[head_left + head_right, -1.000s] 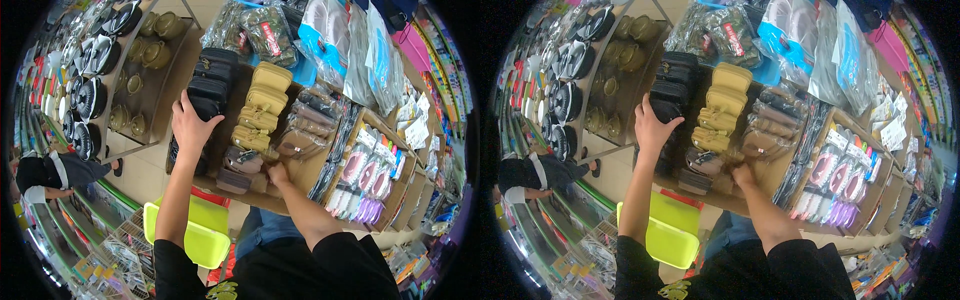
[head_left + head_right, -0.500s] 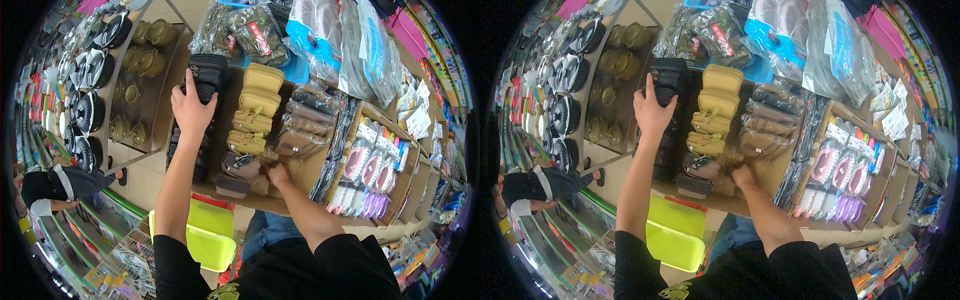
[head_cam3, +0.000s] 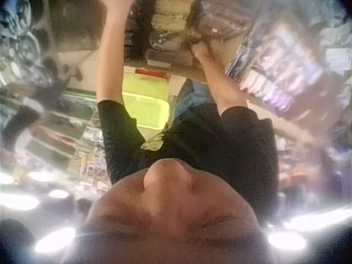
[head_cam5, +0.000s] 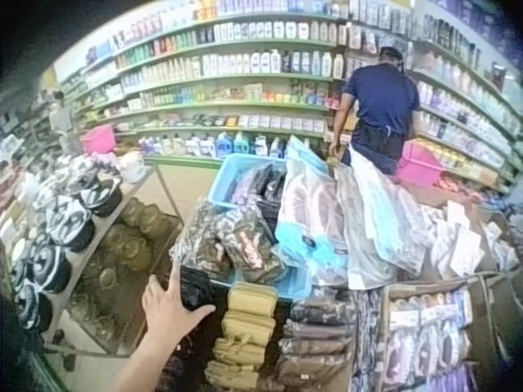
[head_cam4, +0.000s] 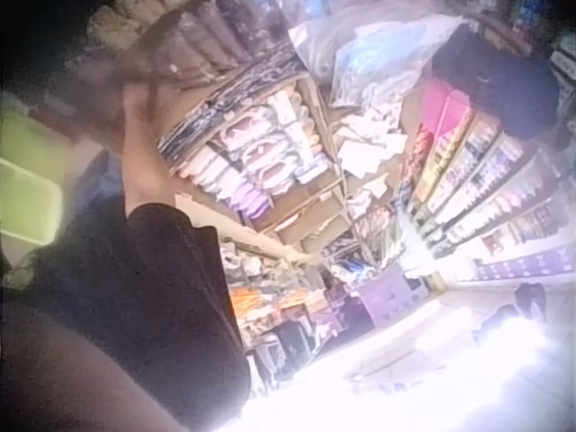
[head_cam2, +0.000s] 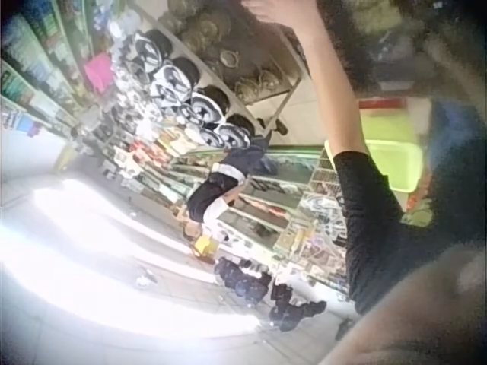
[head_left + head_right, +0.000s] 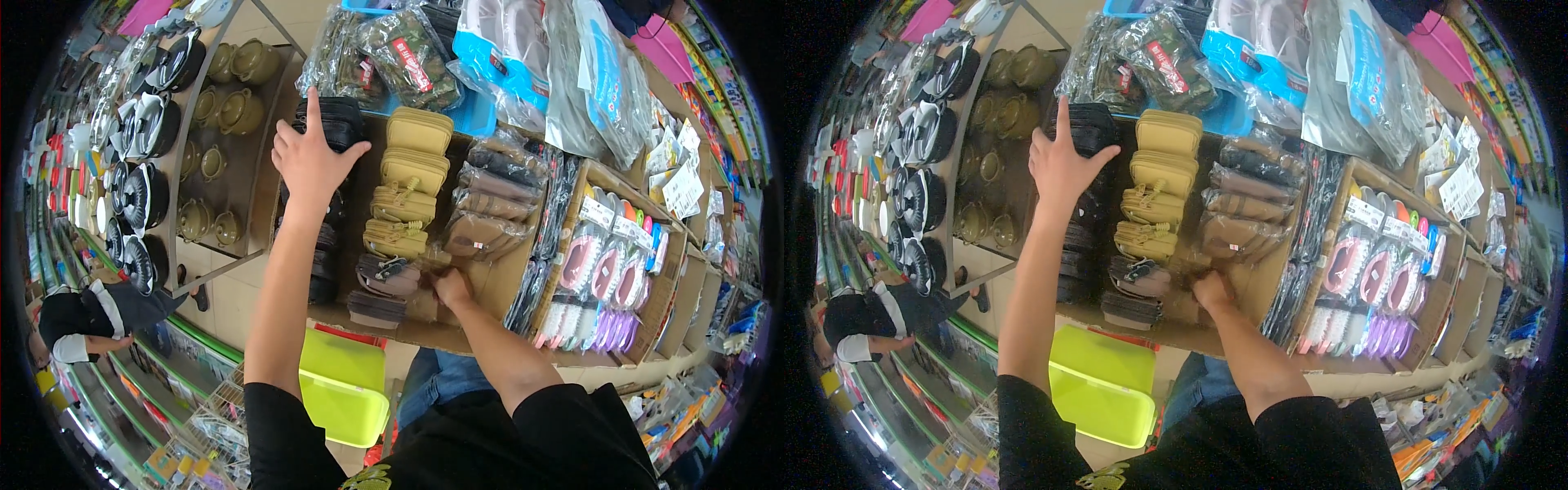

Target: Sorting small pouches from a plastic basket into a box on a store shelf.

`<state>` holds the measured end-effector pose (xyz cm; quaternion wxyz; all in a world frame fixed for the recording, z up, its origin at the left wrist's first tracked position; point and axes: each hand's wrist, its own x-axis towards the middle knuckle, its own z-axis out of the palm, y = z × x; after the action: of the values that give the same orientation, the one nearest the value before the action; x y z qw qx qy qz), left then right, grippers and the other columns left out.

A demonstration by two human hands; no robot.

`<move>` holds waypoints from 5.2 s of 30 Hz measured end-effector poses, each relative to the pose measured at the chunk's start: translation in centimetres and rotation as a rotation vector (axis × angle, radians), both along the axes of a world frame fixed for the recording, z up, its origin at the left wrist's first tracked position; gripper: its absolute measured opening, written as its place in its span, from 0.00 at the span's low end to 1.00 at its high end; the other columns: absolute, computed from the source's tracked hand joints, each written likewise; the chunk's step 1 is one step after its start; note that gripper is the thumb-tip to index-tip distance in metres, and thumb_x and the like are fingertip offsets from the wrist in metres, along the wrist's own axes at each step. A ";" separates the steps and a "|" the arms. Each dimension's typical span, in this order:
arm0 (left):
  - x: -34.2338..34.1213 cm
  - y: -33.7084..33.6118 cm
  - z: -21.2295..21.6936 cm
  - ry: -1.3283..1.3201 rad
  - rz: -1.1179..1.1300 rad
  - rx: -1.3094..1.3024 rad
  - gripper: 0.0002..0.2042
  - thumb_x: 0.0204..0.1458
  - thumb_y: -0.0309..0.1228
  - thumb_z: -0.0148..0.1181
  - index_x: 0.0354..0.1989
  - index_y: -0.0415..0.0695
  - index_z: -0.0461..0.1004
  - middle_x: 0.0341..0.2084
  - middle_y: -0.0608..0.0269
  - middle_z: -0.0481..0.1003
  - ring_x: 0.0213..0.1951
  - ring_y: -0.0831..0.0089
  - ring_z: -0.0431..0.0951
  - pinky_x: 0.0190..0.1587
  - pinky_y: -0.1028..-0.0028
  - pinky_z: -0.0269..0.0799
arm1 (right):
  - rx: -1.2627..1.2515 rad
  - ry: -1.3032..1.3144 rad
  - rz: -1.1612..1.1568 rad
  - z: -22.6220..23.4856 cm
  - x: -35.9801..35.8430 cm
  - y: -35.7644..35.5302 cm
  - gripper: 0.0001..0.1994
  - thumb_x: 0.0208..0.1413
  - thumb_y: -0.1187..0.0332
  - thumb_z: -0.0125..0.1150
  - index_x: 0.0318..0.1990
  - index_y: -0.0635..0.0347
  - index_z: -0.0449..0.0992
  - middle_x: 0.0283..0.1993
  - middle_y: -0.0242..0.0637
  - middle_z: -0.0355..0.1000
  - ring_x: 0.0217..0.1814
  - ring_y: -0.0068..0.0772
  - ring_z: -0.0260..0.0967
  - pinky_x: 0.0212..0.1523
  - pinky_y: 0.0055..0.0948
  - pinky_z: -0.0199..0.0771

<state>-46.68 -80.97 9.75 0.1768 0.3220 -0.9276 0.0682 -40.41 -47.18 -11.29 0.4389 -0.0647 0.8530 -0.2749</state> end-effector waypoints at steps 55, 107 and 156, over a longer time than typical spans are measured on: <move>9.2 2.0 1.3 -0.013 0.157 0.426 0.60 0.35 0.47 0.78 0.76 0.64 0.41 0.52 0.34 0.66 0.53 0.39 0.69 0.56 0.51 0.67 | -0.184 -0.094 -0.020 0.3 0.1 -0.5 0.19 0.61 0.61 0.56 0.22 0.66 0.75 0.15 0.41 0.69 0.10 0.34 0.64 0.13 0.36 0.61; 21.8 8.5 -0.4 0.237 0.399 0.569 0.58 0.28 0.42 0.80 0.73 0.52 0.51 0.60 0.43 0.59 0.63 0.43 0.59 0.65 0.52 0.57 | -0.063 -0.084 0.004 -7.8 -2.4 3.5 0.17 0.55 0.73 0.45 0.45 0.72 0.77 0.42 0.48 0.78 0.42 0.42 0.76 0.43 0.40 0.74; 58.2 32.4 -32.6 1.196 1.524 1.277 0.38 0.42 0.43 0.74 0.59 0.33 0.68 0.50 0.46 0.76 0.51 0.62 0.78 0.53 0.67 0.74 | 0.124 -0.183 -0.004 2.8 -2.3 -0.2 0.27 0.63 0.41 0.37 0.20 0.50 0.64 0.09 0.24 0.49 0.08 0.23 0.42 0.10 0.26 0.39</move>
<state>11.56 -48.62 -22.86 0.3053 0.8086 -0.1274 -0.4866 -42.66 -47.35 -8.52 0.5174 -0.0105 0.8249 -0.2273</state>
